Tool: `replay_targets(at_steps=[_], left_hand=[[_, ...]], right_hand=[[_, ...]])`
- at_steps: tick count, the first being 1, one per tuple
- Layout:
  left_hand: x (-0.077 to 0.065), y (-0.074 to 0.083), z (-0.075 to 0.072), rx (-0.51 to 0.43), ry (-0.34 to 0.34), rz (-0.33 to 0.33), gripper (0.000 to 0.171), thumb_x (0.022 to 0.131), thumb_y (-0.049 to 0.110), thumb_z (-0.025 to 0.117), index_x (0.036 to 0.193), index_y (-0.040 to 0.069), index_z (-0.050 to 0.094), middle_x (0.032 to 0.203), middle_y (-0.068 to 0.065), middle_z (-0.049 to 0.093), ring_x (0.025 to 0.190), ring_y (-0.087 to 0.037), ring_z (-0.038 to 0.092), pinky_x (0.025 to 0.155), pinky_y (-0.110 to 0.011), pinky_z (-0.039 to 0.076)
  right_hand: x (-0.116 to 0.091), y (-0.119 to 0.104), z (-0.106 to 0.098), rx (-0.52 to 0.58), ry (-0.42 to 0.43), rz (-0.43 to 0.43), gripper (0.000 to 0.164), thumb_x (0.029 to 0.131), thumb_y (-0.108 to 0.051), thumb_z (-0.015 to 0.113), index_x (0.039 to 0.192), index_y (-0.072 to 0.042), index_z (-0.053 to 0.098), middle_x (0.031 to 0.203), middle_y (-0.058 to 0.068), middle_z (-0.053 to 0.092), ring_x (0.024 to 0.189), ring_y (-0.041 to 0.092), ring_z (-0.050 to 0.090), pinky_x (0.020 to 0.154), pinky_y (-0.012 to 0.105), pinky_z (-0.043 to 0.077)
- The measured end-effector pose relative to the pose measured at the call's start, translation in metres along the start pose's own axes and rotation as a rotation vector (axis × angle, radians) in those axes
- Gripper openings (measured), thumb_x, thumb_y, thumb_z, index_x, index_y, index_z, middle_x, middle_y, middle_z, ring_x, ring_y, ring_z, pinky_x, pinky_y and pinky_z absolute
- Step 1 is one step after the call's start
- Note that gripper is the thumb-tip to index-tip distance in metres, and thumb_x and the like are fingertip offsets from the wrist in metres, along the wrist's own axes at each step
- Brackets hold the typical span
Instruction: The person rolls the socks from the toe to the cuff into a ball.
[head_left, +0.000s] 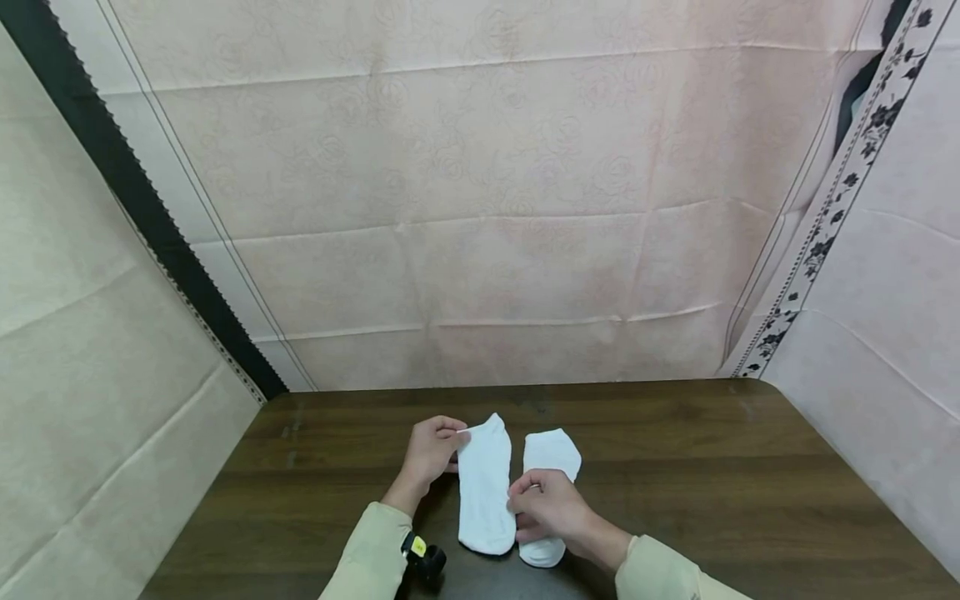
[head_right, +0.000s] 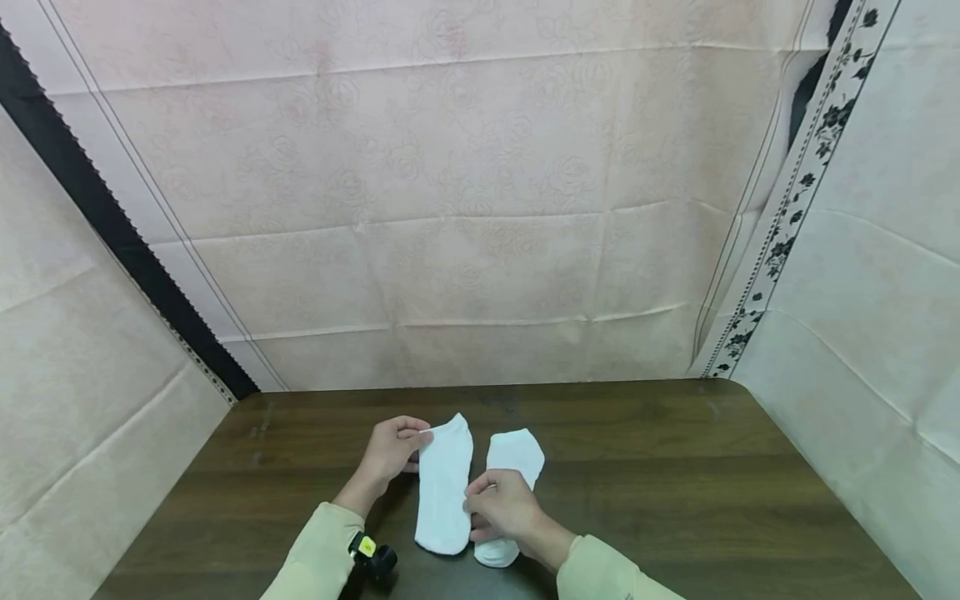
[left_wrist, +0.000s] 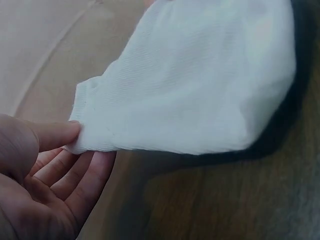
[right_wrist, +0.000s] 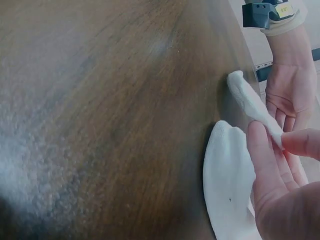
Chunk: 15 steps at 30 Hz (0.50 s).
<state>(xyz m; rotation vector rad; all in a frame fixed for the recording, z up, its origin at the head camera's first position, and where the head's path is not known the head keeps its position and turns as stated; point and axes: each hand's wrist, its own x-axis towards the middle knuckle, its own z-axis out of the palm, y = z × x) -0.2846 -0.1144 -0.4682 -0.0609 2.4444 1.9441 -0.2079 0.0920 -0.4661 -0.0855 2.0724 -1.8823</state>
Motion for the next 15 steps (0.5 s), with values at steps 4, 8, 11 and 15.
replay_targets(at_steps=[4,8,11,15], left_hand=[[-0.001,0.0,0.001,-0.008,-0.017,-0.008,0.017,0.097,0.011,0.068,0.11,0.0,0.068,0.097,-0.011,0.072,0.072,-0.02,0.066,0.061,-0.036,0.058],[-0.002,0.0,0.002,-0.012,-0.037,-0.008,0.02,0.097,0.011,0.068,0.113,0.0,0.068,0.099,-0.011,0.072,0.073,-0.02,0.067,0.062,-0.036,0.059],[-0.001,0.0,0.002,-0.014,-0.048,0.001,0.021,0.097,0.012,0.067,0.115,0.001,0.069,0.101,-0.011,0.072,0.074,-0.02,0.068,0.062,-0.036,0.059],[0.001,0.0,0.004,-0.03,-0.057,0.012,0.021,0.098,0.012,0.067,0.116,0.002,0.071,0.102,-0.011,0.073,0.074,-0.02,0.069,0.062,-0.036,0.059]], right_hand=[[-0.002,0.001,-0.004,-0.003,0.011,-0.005,0.019,0.084,-0.001,0.068,0.101,0.004,0.062,0.079,0.008,0.068,0.068,0.021,0.069,0.059,0.037,0.059],[-0.003,0.002,-0.007,-0.002,0.015,0.001,0.025,0.085,-0.001,0.069,0.107,0.005,0.06,0.081,0.009,0.07,0.071,0.023,0.069,0.061,0.038,0.059],[-0.003,0.003,-0.009,0.002,0.022,0.012,0.027,0.085,-0.002,0.069,0.11,0.005,0.061,0.082,0.009,0.07,0.07,0.022,0.069,0.06,0.036,0.059],[-0.004,0.003,-0.012,0.007,0.028,0.022,0.028,0.085,-0.003,0.069,0.111,0.005,0.061,0.08,0.009,0.07,0.068,0.02,0.068,0.059,0.033,0.058]])
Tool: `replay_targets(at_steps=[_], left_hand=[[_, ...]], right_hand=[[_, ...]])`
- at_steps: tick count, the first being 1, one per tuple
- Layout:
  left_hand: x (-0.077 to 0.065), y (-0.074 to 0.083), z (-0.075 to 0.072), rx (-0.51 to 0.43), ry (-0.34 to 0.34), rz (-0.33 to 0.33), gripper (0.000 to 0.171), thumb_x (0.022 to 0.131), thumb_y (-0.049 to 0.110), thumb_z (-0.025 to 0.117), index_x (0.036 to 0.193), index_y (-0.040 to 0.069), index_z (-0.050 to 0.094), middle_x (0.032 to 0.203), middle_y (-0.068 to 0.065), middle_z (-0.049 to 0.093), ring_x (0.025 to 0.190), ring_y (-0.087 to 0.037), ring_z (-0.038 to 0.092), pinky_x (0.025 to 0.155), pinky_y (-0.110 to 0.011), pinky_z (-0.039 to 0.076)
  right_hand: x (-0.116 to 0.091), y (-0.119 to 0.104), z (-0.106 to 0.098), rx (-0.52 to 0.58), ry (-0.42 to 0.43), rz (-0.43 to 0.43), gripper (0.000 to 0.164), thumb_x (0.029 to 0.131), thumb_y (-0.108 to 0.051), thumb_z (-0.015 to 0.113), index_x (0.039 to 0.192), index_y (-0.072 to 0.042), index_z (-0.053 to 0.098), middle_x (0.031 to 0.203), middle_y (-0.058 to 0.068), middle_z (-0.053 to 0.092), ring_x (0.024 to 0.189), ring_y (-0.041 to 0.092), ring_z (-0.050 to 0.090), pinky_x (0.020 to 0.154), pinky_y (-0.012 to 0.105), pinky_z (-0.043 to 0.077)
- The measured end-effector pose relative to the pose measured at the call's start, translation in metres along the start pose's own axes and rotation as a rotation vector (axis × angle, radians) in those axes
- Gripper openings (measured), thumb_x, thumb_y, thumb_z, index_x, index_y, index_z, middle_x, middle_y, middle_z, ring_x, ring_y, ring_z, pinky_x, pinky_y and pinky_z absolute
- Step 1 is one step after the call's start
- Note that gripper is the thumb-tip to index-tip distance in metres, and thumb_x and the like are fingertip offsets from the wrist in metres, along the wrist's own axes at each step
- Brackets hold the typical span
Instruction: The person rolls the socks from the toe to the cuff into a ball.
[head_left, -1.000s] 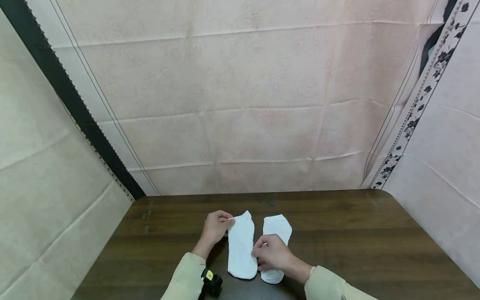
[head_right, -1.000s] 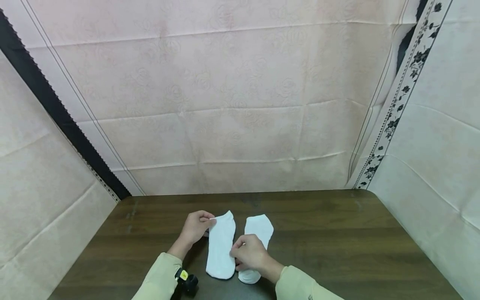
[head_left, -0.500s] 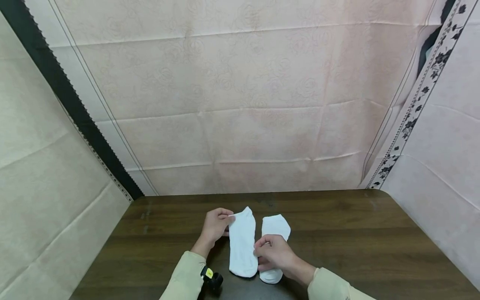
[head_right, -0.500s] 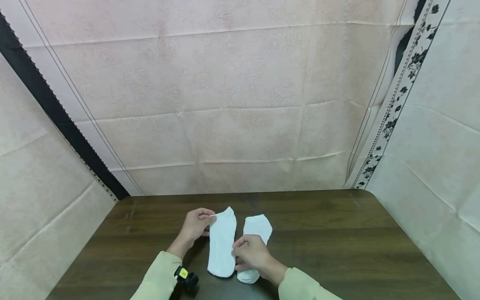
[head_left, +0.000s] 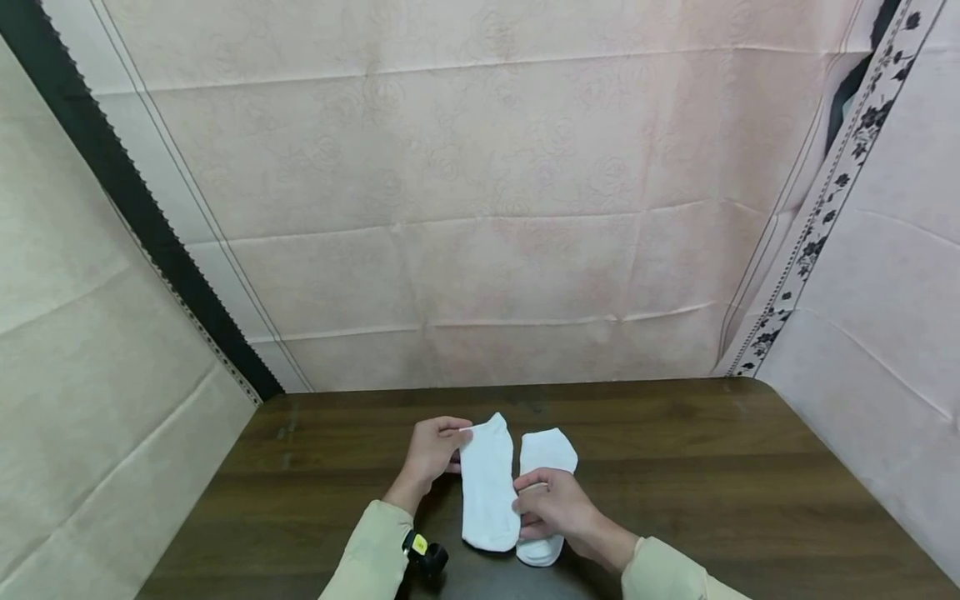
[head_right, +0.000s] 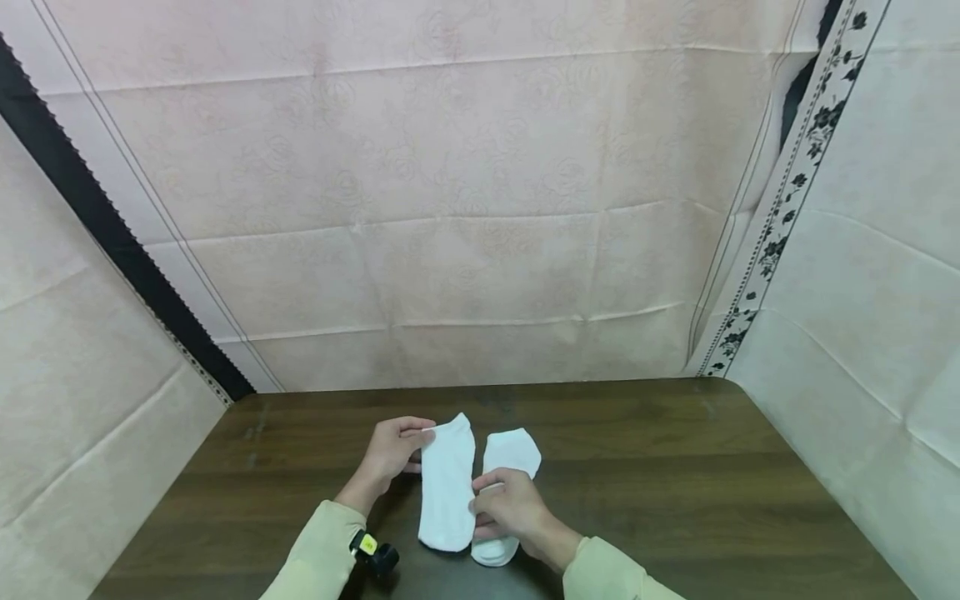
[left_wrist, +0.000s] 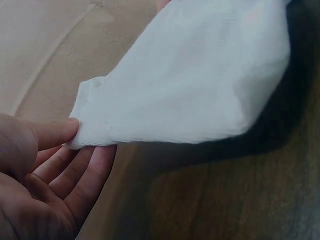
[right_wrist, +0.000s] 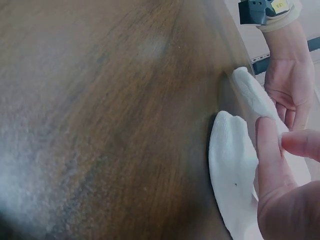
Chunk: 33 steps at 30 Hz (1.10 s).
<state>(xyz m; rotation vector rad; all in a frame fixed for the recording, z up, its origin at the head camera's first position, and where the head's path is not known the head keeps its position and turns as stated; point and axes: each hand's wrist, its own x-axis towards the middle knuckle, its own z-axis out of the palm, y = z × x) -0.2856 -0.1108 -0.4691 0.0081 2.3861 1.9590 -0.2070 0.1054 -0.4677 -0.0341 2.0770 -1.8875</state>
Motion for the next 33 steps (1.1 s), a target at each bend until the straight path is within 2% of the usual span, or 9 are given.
replay_targets(at_steps=[5,13,26,33], left_hand=[[0.0,-0.001,0.001,-0.038,-0.011,0.003,0.022,0.098,0.01,0.067,0.116,0.0,0.071,0.1,-0.012,0.073,0.072,-0.02,0.069,0.061,-0.035,0.059],[0.001,0.002,0.008,-0.045,-0.018,0.016,0.024,0.098,0.011,0.066,0.119,0.0,0.071,0.102,-0.012,0.073,0.073,-0.019,0.069,0.062,-0.035,0.059],[0.003,0.004,0.023,-0.087,-0.094,0.019,0.028,0.099,0.004,0.063,0.125,-0.005,0.066,0.109,-0.015,0.071,0.082,-0.021,0.07,0.064,-0.037,0.06],[0.005,0.005,0.032,-0.107,-0.114,0.023,0.027,0.099,0.004,0.063,0.124,-0.003,0.066,0.109,-0.013,0.071,0.086,-0.021,0.069,0.065,-0.037,0.06]], right_hand=[[-0.004,0.0,-0.004,0.032,-0.009,-0.008,0.03,0.085,-0.002,0.068,0.112,0.008,0.062,0.079,0.008,0.069,0.067,0.019,0.067,0.061,0.034,0.059],[-0.006,0.0,-0.011,0.069,-0.021,-0.03,0.032,0.085,-0.001,0.067,0.114,0.011,0.062,0.08,0.009,0.068,0.067,0.018,0.067,0.063,0.036,0.059],[-0.018,0.003,-0.024,0.083,0.007,0.019,0.035,0.088,-0.001,0.063,0.121,0.011,0.058,0.082,0.011,0.066,0.065,0.018,0.066,0.061,0.035,0.059],[-0.021,0.005,-0.029,0.104,-0.001,0.029,0.036,0.09,-0.001,0.063,0.123,0.011,0.057,0.085,0.012,0.065,0.066,0.018,0.066,0.062,0.036,0.06]])
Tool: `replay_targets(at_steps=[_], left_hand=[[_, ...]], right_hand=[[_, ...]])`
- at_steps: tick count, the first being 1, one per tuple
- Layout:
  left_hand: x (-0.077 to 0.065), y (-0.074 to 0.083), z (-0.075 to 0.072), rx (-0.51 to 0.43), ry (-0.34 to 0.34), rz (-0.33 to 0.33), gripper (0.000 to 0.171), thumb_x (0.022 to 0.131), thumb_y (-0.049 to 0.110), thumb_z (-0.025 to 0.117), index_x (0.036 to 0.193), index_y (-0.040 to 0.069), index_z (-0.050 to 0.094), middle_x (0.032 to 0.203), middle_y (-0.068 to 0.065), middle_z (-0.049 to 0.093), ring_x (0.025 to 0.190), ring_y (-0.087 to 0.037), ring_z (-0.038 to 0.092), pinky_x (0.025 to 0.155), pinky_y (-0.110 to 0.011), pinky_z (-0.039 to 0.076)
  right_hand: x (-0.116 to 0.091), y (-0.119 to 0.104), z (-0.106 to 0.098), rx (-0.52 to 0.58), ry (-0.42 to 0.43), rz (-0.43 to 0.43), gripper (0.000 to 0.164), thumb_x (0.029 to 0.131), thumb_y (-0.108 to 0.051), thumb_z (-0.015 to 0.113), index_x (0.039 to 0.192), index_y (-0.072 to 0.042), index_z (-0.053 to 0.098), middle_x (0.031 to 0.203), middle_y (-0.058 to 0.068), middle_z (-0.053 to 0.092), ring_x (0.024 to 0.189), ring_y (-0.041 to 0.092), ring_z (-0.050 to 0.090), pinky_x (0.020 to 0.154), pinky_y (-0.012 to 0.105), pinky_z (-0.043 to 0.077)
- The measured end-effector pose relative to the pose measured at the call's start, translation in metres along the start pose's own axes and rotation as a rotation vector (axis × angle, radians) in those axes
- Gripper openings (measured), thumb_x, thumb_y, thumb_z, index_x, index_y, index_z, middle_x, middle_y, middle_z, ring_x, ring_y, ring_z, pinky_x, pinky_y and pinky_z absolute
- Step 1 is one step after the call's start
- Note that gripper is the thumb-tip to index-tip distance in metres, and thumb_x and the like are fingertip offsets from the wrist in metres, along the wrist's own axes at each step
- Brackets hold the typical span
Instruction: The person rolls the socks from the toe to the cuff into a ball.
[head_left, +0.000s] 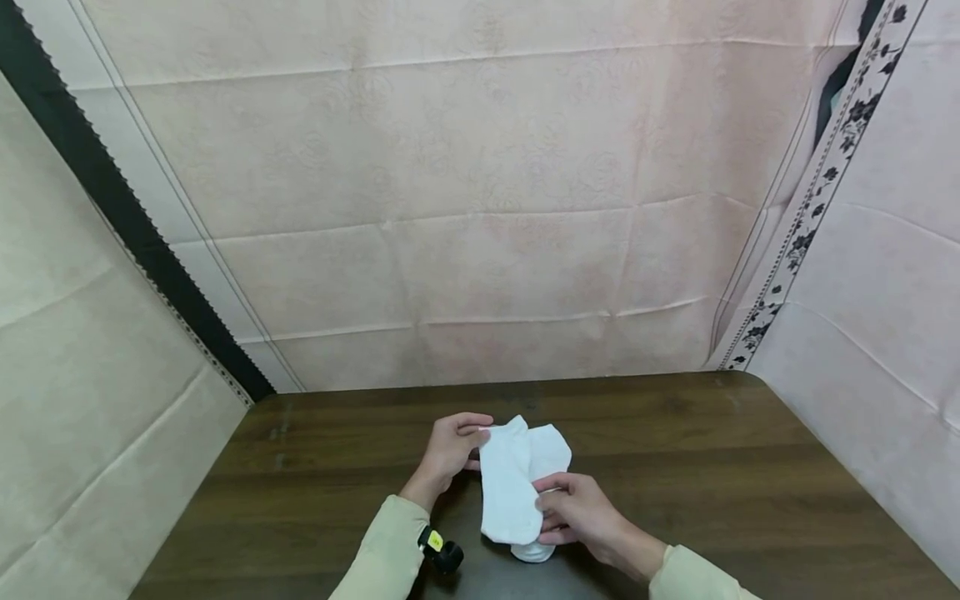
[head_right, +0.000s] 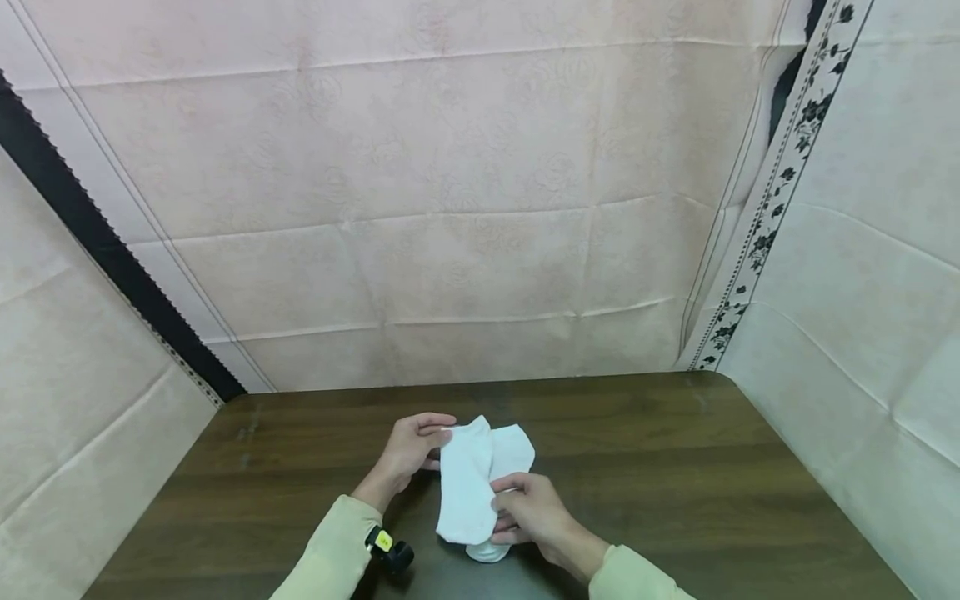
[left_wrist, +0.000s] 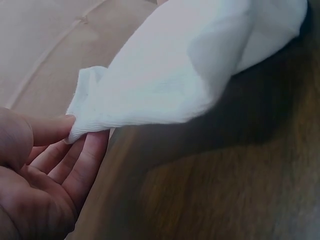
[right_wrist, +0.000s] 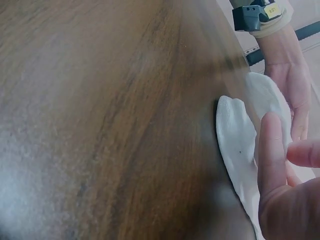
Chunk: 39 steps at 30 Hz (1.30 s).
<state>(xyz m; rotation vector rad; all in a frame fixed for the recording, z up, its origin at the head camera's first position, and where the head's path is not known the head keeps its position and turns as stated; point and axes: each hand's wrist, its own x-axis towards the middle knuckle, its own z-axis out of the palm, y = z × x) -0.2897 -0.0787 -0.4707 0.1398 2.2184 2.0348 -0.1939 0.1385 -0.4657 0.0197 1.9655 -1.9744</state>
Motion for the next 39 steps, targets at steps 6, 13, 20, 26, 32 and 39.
replay_targets(at_steps=[6,13,20,26,32,39], left_hand=[[-0.001,0.001,0.005,-0.002,-0.004,0.005,0.027,0.098,0.006,0.064,0.123,-0.003,0.065,0.107,-0.013,0.072,0.076,-0.021,0.069,0.062,-0.036,0.059],[0.0,0.0,0.012,-0.015,-0.028,-0.002,0.027,0.099,0.007,0.064,0.123,-0.004,0.064,0.104,-0.012,0.072,0.067,-0.02,0.068,0.06,-0.035,0.059],[0.004,-0.002,0.019,-0.004,-0.035,0.005,0.026,0.099,0.01,0.065,0.122,-0.002,0.066,0.103,-0.01,0.072,0.07,-0.021,0.068,0.06,-0.036,0.059],[0.006,-0.002,0.025,-0.002,-0.039,0.009,0.026,0.099,0.011,0.065,0.122,-0.002,0.066,0.104,-0.01,0.072,0.073,-0.021,0.068,0.061,-0.037,0.059],[0.008,-0.001,0.031,-0.01,-0.042,0.002,0.025,0.099,0.011,0.065,0.121,-0.002,0.067,0.102,-0.01,0.072,0.073,-0.02,0.067,0.061,-0.036,0.059],[0.012,-0.002,0.037,0.001,-0.029,-0.002,0.024,0.099,0.011,0.065,0.12,-0.001,0.067,0.101,-0.009,0.072,0.074,-0.02,0.067,0.062,-0.034,0.059]], right_hand=[[-0.001,0.001,-0.003,0.019,0.023,0.016,0.033,0.09,-0.001,0.063,0.121,0.01,0.058,0.084,0.012,0.064,0.066,0.018,0.067,0.062,0.036,0.06],[-0.005,0.002,-0.009,0.038,0.033,0.013,0.034,0.09,-0.001,0.061,0.121,0.011,0.058,0.083,0.012,0.062,0.065,0.017,0.065,0.063,0.036,0.06],[-0.006,0.005,-0.013,0.037,0.034,0.024,0.034,0.09,-0.002,0.061,0.122,0.01,0.058,0.085,0.012,0.062,0.066,0.016,0.065,0.064,0.036,0.06],[-0.008,0.006,-0.018,0.026,0.053,0.007,0.035,0.09,-0.002,0.061,0.122,0.011,0.057,0.085,0.011,0.062,0.066,0.018,0.065,0.064,0.038,0.06],[-0.009,0.006,-0.021,0.025,0.069,0.002,0.036,0.09,-0.002,0.06,0.123,0.011,0.057,0.085,0.011,0.062,0.066,0.017,0.065,0.064,0.038,0.06],[-0.011,0.009,-0.025,0.027,0.073,-0.02,0.037,0.089,-0.002,0.06,0.123,0.012,0.057,0.085,0.01,0.063,0.066,0.018,0.066,0.064,0.037,0.06]])
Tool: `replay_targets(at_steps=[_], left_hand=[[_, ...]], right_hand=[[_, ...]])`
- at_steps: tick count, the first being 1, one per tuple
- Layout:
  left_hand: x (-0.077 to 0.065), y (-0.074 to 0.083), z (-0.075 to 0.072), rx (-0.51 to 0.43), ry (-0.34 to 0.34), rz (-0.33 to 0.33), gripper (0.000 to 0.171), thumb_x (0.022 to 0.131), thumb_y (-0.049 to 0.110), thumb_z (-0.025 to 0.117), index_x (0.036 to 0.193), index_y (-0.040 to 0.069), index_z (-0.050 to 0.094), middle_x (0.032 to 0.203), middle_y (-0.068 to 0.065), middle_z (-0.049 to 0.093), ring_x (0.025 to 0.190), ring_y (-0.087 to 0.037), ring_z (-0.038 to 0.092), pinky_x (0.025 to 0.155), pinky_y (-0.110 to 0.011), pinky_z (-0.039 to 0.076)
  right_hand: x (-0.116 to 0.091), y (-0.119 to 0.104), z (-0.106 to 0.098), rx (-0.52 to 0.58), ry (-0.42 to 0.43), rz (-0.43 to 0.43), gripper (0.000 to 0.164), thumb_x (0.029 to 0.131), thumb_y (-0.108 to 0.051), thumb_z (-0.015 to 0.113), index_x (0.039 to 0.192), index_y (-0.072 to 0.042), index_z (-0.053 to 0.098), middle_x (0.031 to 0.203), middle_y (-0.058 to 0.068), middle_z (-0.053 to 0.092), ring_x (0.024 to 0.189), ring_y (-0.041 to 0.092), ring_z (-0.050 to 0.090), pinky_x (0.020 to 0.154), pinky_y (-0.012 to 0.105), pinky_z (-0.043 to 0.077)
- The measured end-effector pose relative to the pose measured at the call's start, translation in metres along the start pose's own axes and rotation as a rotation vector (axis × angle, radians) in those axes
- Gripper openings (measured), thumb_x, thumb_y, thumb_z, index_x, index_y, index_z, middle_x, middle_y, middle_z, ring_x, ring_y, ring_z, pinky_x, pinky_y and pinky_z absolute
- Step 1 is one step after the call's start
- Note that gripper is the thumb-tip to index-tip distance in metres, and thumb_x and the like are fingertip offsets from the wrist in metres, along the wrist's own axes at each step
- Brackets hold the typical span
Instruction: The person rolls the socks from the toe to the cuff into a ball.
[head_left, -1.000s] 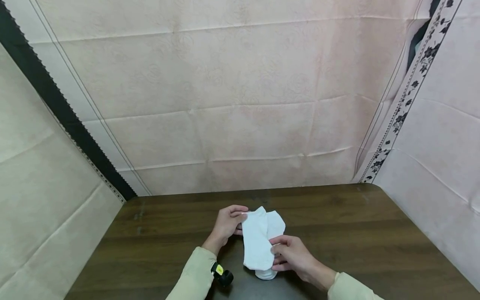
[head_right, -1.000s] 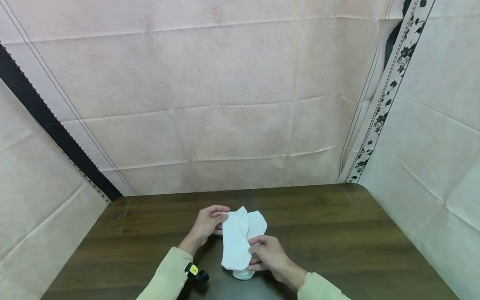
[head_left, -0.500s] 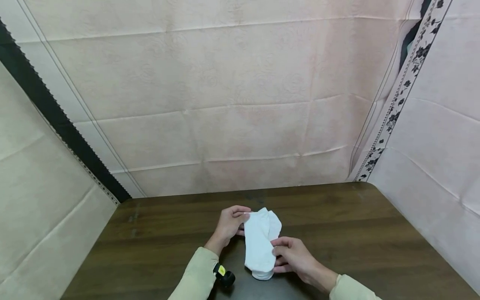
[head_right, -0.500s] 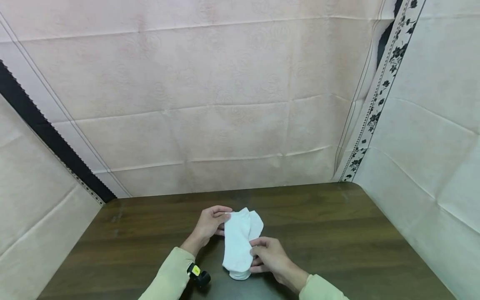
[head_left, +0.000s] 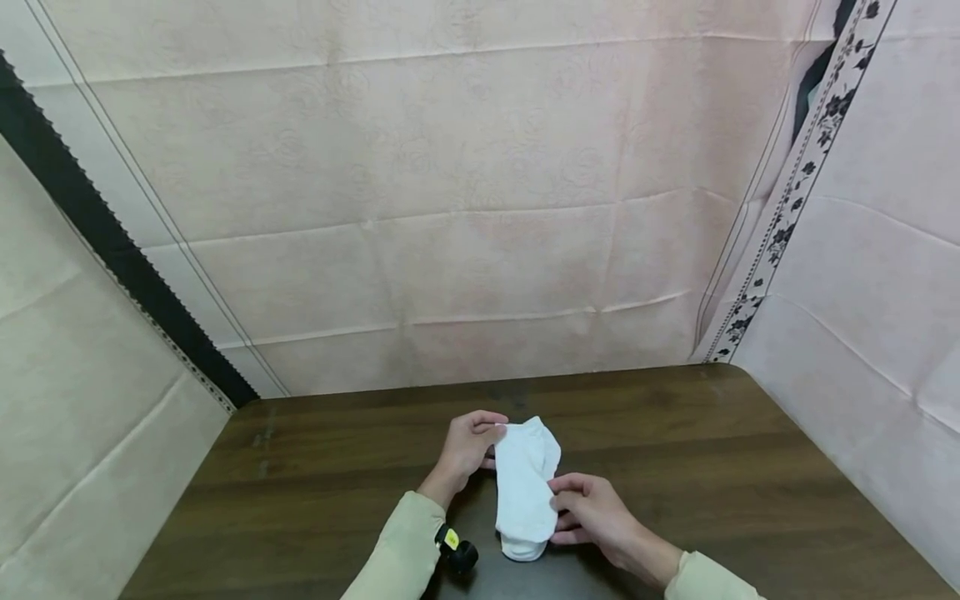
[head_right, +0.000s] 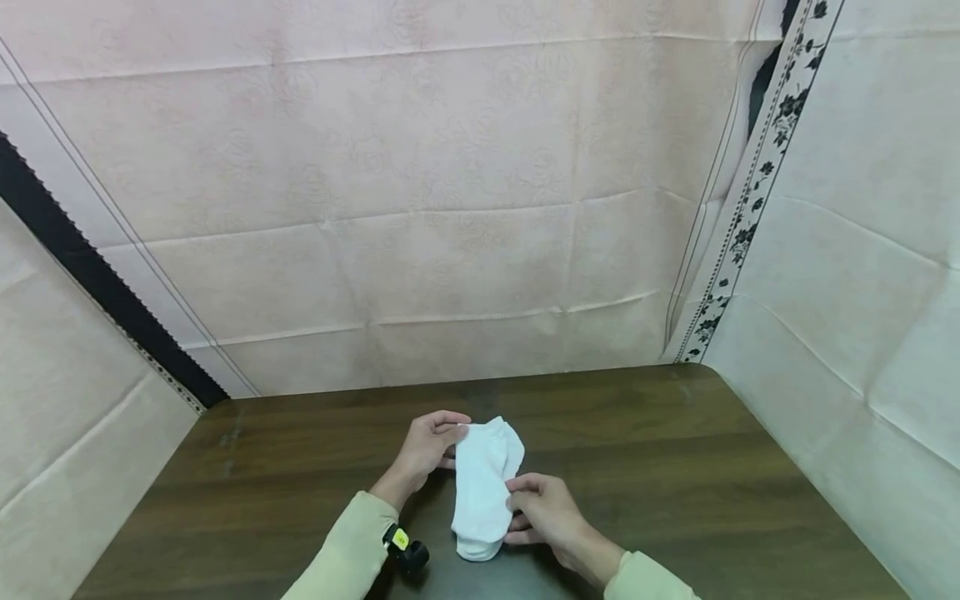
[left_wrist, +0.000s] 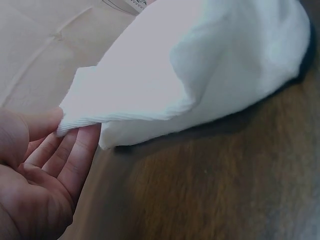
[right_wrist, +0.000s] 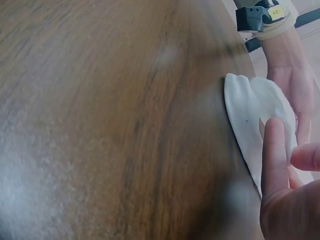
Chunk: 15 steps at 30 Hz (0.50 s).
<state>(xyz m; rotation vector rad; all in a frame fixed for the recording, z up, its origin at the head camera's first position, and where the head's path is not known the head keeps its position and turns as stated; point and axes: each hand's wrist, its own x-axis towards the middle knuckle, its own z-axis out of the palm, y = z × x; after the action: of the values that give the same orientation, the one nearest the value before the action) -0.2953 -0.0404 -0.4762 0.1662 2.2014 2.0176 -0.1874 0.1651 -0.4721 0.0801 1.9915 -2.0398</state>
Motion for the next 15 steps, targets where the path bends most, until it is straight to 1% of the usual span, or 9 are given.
replay_targets(at_steps=[5,9,15], left_hand=[[0.0035,-0.0018,0.0031,-0.005,-0.002,-0.008,0.024,0.099,0.011,0.064,0.12,-0.002,0.066,0.1,-0.009,0.072,0.073,-0.019,0.067,0.061,-0.034,0.059],[0.0031,-0.0031,0.005,-0.014,-0.012,-0.005,0.024,0.099,0.01,0.064,0.119,-0.003,0.066,0.099,-0.01,0.072,0.071,-0.018,0.066,0.059,-0.034,0.058],[0.0034,-0.004,0.0078,-0.028,-0.02,-0.011,0.019,0.099,0.01,0.064,0.115,0.0,0.067,0.101,-0.01,0.072,0.072,-0.018,0.066,0.059,-0.034,0.058]], right_hand=[[0.0007,0.002,-0.0021,0.006,0.011,-0.001,0.036,0.089,-0.002,0.06,0.122,0.012,0.058,0.084,0.009,0.063,0.066,0.017,0.066,0.063,0.036,0.059],[0.0002,0.0051,-0.0038,0.007,0.008,-0.004,0.036,0.09,-0.002,0.06,0.122,0.012,0.057,0.083,0.009,0.063,0.066,0.017,0.066,0.063,0.036,0.059],[-0.0003,0.0081,-0.0059,0.015,-0.011,0.0,0.036,0.091,-0.002,0.059,0.124,0.013,0.056,0.083,0.009,0.063,0.066,0.018,0.066,0.064,0.036,0.059]])
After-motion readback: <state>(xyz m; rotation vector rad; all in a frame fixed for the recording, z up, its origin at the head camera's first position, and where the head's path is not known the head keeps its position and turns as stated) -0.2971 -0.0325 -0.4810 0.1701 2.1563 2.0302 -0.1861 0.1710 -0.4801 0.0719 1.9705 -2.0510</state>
